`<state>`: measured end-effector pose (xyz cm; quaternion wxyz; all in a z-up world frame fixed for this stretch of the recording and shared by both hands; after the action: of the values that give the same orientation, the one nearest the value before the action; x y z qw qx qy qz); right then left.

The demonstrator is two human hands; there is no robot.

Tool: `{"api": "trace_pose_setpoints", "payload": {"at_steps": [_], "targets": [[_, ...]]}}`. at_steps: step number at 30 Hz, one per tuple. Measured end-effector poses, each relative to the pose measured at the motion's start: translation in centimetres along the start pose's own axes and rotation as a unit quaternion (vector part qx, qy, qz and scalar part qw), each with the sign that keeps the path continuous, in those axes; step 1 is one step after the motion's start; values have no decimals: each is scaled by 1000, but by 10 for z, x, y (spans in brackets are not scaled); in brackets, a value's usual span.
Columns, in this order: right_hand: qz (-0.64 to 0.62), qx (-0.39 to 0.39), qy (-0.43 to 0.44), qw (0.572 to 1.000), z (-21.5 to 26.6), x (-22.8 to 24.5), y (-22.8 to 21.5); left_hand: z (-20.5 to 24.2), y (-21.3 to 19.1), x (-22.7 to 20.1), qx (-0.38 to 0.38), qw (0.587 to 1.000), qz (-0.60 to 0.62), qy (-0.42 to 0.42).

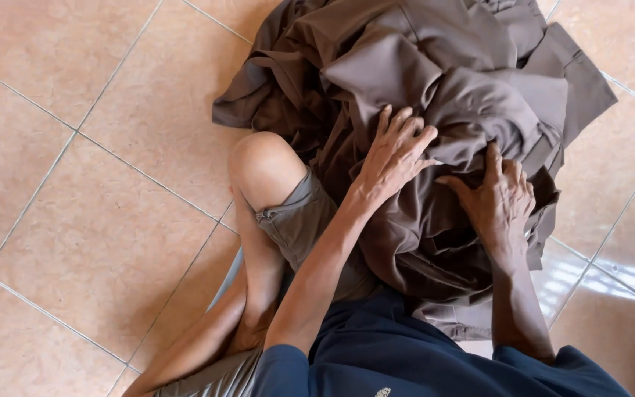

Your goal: Folding brown pants and stacking them neatly on the floor.

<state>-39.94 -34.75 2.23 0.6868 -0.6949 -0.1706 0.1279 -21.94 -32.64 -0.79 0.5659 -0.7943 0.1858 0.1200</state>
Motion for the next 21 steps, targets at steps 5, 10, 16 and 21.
{"api": "trace_pose_setpoints", "payload": {"at_steps": [5,10,16,21], "targets": [[-65,-153,-83,983,9,22,-34,15,-53,-11,-85,989,121,11],[-178,-221,-107,953,15,66,-48,51,-124,0,-184,936,284,-92],[-335,-220,-244,883,13,169,-76,121,-220,24,-273,875,269,-294],[-375,-71,-336,861,30,255,-78,220,-232,73,-378,801,225,-406]]}}
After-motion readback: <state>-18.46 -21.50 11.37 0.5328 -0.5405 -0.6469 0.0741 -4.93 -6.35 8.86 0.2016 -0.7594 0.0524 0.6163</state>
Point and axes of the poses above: each hand's wrist, its own z-axis away from the middle knuckle, its own y-axis out of the palm, x = y × z, the point moved 7 cm from there along -z, towards the middle knuckle, and after that the axes turned 5 degrees about x, right-handed, at the moved point
